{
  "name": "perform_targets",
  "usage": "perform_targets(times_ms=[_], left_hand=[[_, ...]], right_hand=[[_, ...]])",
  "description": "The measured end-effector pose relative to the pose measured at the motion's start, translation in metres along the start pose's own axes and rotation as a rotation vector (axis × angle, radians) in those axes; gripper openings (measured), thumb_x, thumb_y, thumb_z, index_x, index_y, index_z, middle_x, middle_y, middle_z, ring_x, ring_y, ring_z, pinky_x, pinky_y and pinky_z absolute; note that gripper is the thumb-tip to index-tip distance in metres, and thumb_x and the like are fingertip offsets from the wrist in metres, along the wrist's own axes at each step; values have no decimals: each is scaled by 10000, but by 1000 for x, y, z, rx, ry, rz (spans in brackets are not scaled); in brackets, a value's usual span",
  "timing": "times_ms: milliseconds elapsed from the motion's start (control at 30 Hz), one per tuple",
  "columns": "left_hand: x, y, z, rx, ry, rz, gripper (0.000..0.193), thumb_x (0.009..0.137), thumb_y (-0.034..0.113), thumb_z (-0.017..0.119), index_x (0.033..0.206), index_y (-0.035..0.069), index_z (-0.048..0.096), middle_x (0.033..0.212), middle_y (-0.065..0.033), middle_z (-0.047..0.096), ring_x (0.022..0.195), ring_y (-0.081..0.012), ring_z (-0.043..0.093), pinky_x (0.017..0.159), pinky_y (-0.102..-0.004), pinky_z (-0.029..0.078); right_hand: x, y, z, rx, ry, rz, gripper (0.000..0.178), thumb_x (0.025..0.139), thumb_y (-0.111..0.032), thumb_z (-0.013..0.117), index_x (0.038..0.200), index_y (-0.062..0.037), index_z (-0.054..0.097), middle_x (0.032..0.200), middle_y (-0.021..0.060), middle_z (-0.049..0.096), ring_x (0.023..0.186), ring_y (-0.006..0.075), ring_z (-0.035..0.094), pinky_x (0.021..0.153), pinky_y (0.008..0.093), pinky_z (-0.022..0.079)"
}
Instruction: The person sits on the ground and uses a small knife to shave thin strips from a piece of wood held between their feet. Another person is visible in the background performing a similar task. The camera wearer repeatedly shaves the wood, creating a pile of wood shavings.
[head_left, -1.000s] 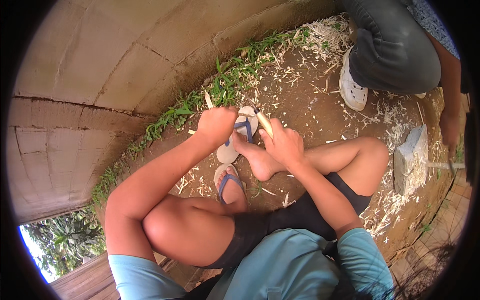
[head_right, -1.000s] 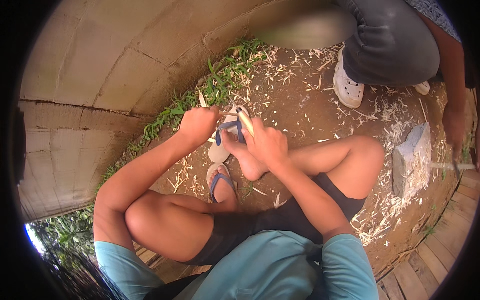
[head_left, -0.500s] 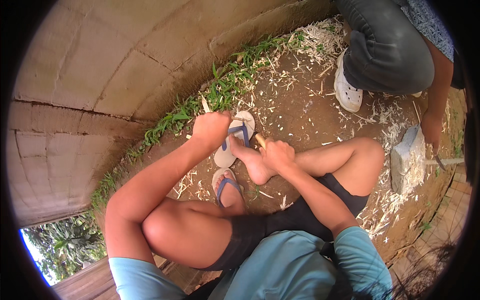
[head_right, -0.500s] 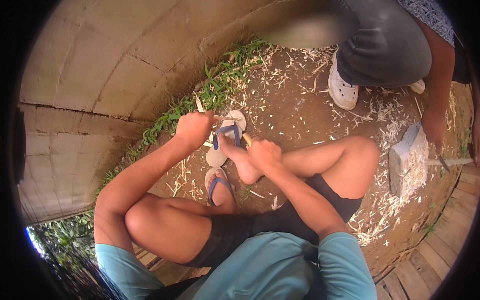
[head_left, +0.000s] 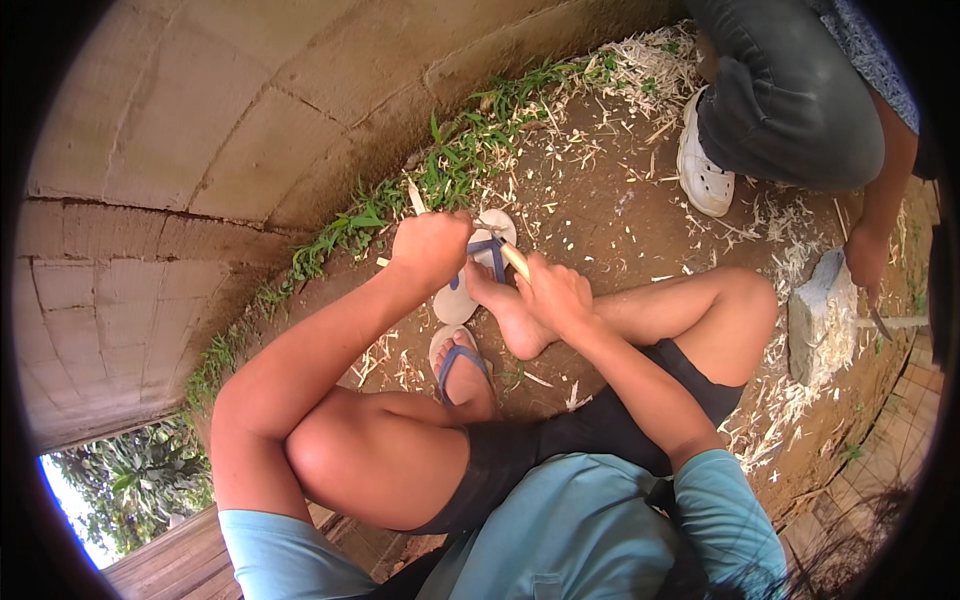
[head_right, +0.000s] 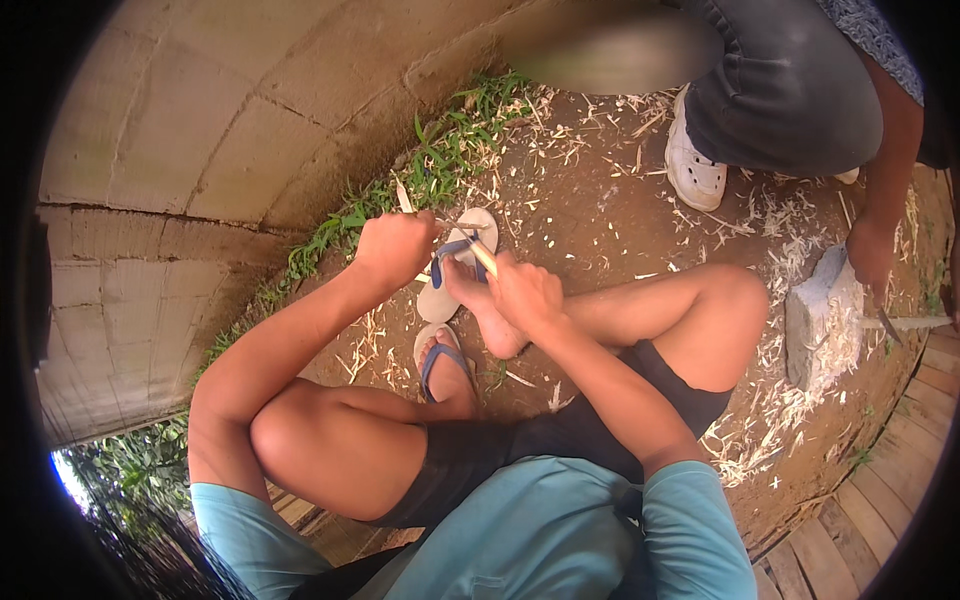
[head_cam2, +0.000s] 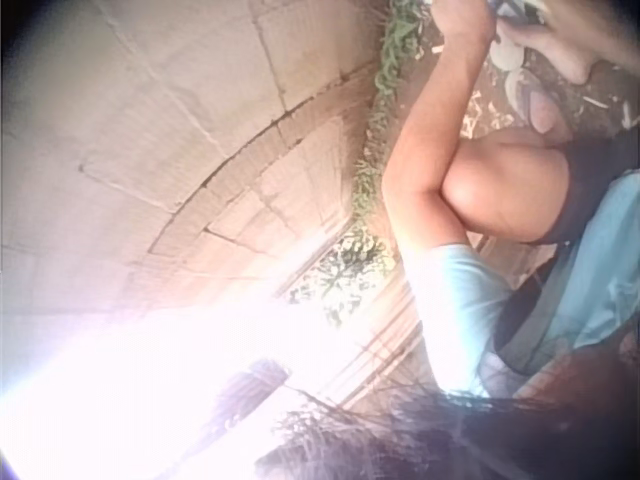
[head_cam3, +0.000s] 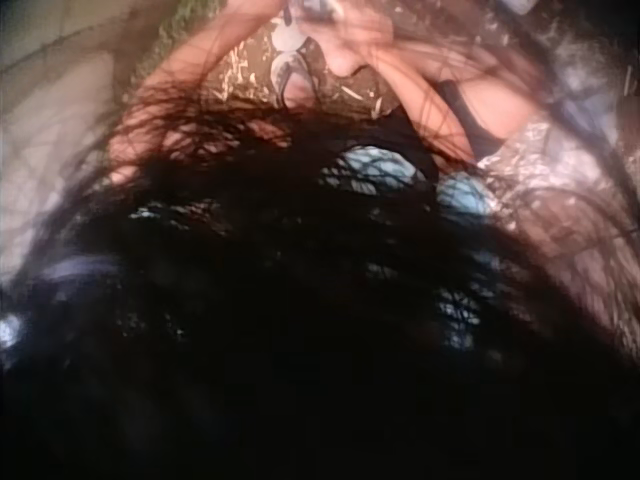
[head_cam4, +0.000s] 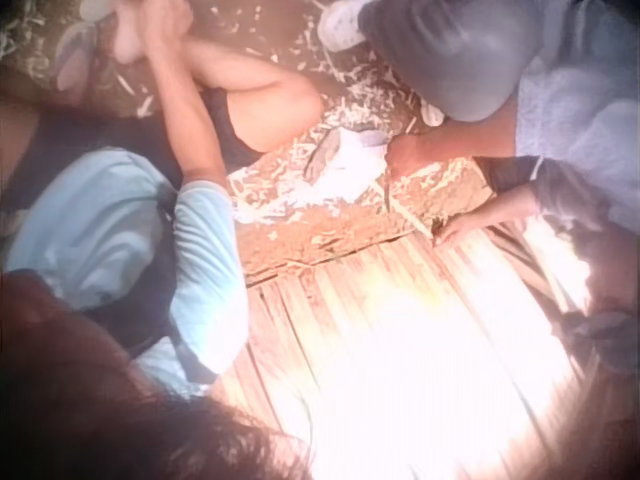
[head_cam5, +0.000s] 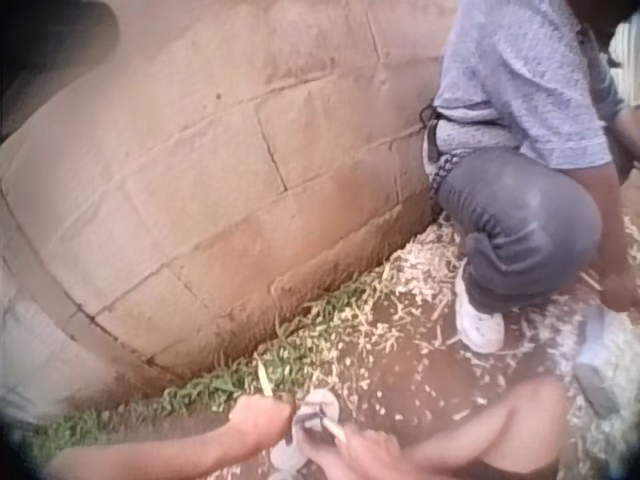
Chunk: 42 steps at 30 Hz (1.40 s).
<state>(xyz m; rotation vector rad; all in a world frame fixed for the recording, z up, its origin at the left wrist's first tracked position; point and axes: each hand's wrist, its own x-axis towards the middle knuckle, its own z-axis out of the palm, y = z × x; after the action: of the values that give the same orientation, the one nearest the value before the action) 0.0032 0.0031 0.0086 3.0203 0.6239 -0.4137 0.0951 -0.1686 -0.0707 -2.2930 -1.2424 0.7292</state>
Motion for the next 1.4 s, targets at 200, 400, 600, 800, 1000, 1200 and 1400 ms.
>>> perform_targets(times_ms=[200,400,600,800,1000,1200,1400], left_hand=[[0,1,-3,12,-10,6,201,853,232,551,841,35,587,698,-177,649,650,-359,653,592,-451,529],[3,-1,-2,-2,19,5,220,861,252,554,831,37,594,676,-178,643,648,-359,651,596,-459,527],[4,3,0,25,0,14,230,863,256,555,812,35,586,662,-175,639,635,-354,651,575,-452,524],[2,4,-2,30,-31,-7,219,846,251,560,831,33,585,673,-176,643,647,-352,653,584,-457,522],[3,5,-5,60,-54,-40,169,814,185,536,814,26,593,683,-188,643,656,-362,655,595,-453,524],[5,-3,-6,87,-40,-59,165,808,175,545,817,16,590,700,-188,649,662,-361,658,599,-452,526],[4,-1,-1,32,-5,-32,165,803,181,560,824,21,593,703,-180,652,664,-346,662,592,-435,532]], right_hand=[[-2,-6,-4,28,-18,5,314,891,-316,537,956,-9,514,747,241,643,707,432,637,626,535,498],[2,10,12,15,-52,93,312,888,-308,540,971,-8,524,760,243,648,730,422,646,647,522,507],[5,18,30,-40,-86,127,311,879,-298,546,997,-10,540,762,224,658,735,398,659,656,506,518],[-1,2,11,-24,-45,70,299,871,-293,552,963,-10,542,760,221,658,726,402,657,653,499,519],[-1,-3,0,15,-46,57,284,868,-289,556,937,-14,536,750,220,653,728,409,651,652,509,513],[11,14,9,44,-56,90,290,862,-285,572,957,-13,539,764,219,655,736,407,651,653,509,511],[-1,-13,-20,224,59,85,321,881,-316,554,979,-10,541,811,232,656,791,418,645,693,513,503]])
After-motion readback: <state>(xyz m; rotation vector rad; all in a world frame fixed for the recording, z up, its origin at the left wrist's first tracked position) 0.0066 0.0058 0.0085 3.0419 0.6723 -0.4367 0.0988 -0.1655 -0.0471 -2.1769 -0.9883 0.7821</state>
